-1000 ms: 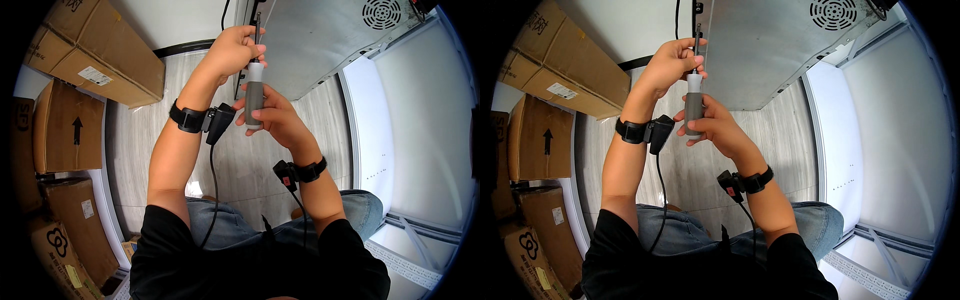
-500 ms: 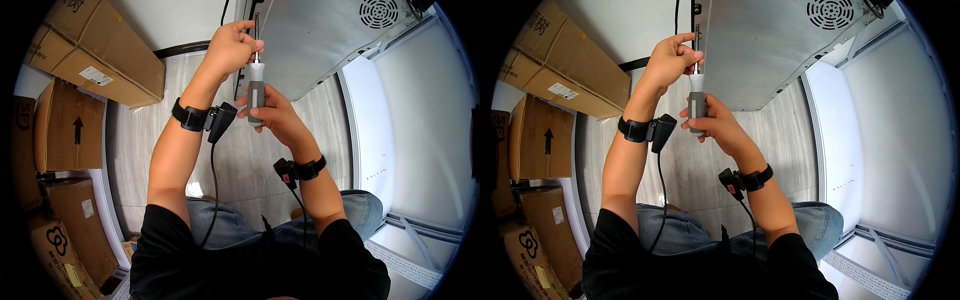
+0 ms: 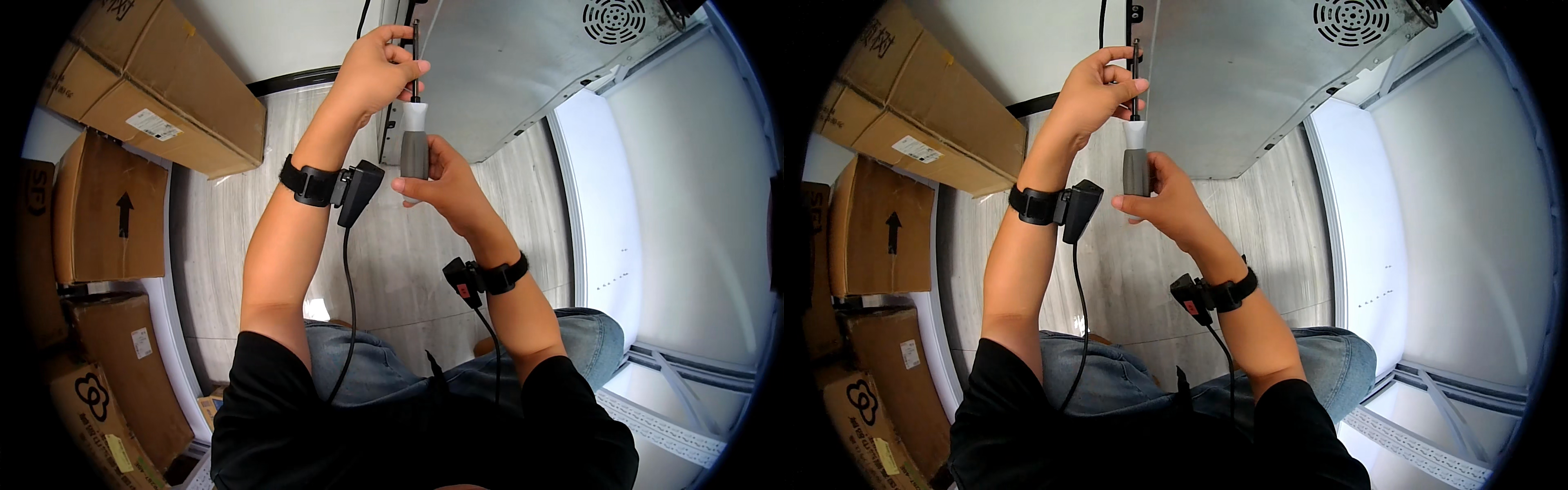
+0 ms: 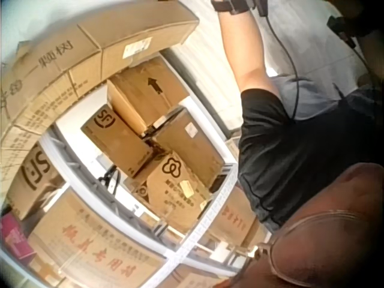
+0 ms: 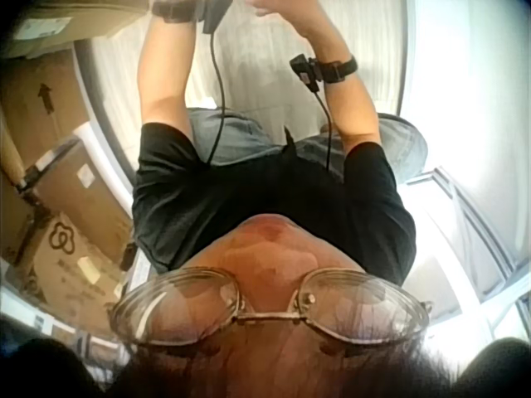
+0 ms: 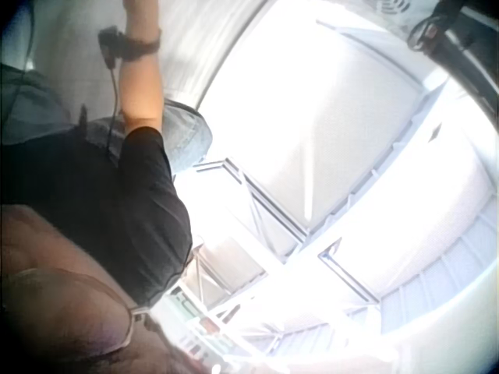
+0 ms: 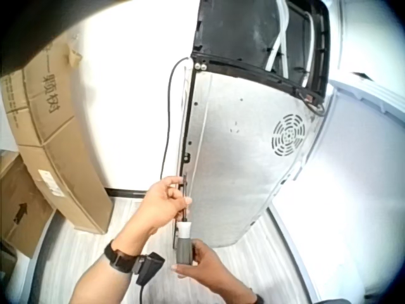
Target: The person uses a screwdriver to remove screws from a white panel on a shelving unit, then detaches a black cover from a beige appliance. They proceed to unscrew multiple fasteners from the back of the appliance, removing screws one by one.
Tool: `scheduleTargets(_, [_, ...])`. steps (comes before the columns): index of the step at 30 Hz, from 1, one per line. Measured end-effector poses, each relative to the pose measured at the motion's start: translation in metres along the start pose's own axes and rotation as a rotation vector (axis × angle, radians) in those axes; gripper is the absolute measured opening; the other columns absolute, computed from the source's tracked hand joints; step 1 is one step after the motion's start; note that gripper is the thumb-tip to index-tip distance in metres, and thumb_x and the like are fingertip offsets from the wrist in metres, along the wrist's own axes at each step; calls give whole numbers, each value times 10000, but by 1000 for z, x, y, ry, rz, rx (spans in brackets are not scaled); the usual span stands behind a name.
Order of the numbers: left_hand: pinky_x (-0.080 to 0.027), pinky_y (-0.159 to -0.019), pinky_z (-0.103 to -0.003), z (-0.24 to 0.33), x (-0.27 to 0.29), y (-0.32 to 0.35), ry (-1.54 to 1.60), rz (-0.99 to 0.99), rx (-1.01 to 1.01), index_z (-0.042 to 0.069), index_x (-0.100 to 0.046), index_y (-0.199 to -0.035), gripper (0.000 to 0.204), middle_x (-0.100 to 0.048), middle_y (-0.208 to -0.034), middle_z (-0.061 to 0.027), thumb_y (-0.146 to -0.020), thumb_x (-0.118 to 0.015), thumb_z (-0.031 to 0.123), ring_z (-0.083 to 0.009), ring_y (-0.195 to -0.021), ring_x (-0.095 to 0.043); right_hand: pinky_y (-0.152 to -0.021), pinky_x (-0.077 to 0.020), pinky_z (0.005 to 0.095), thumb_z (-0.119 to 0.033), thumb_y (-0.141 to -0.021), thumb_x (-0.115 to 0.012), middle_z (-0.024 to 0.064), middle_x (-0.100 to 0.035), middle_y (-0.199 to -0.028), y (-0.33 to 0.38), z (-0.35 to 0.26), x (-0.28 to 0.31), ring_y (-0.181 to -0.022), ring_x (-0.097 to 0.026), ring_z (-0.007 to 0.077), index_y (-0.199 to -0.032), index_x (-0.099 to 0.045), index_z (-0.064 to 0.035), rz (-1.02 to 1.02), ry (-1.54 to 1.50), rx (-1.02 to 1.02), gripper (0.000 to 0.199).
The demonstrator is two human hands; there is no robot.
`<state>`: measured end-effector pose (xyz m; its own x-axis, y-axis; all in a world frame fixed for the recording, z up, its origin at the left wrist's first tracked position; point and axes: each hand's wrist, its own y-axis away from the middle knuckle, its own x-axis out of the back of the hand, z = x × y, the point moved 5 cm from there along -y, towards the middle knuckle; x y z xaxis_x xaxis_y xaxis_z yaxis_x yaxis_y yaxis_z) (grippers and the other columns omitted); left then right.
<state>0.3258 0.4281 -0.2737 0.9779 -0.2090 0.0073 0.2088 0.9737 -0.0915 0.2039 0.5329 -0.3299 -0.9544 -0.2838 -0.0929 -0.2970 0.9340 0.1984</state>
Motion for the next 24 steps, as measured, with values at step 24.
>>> scheduleTargets(24, [-528,-559,-239,24,-89,-2,548,-139,-33,1,-572,-1010,253,-646,-783,-122,-961,-495,237,-170,-673,-669,-709,-539,275,-4,-768,-666,87,-653,-887,88,-94,138,-797,-646,151,-1253,-488,-9,-326,277,-266,517])
